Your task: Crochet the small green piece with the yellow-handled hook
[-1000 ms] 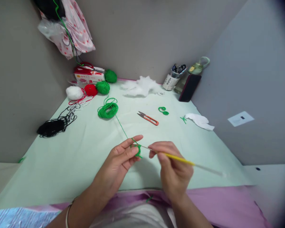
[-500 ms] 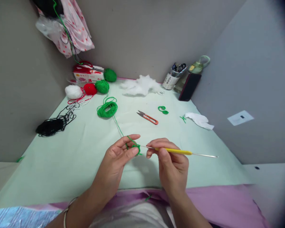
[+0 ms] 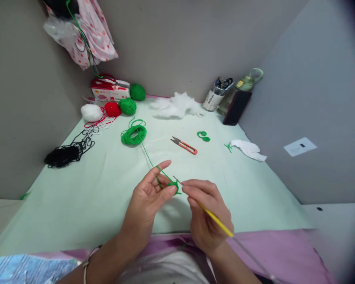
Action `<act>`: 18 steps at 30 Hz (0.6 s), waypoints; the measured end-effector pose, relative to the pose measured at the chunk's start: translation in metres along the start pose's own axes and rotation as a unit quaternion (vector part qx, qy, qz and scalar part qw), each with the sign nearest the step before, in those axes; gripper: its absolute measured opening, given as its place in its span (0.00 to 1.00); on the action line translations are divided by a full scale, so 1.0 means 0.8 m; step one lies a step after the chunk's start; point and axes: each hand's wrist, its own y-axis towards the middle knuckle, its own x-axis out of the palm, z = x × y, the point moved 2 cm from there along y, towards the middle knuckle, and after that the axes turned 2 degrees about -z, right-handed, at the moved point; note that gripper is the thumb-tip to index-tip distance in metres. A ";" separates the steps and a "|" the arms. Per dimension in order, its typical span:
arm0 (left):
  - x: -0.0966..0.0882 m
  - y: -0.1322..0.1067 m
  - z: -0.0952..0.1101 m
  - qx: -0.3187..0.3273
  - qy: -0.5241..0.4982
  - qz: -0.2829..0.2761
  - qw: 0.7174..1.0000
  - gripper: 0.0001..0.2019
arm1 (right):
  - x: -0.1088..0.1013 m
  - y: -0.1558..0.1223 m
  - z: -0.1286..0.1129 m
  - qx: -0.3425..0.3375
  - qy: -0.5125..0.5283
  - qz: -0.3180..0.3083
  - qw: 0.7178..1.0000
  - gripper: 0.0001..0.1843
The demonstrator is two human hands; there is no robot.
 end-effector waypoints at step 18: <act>-0.005 0.003 0.014 -0.009 0.026 -0.055 0.998 0.21 | 0.009 0.019 0.019 0.312 0.427 0.020 0.849 0.09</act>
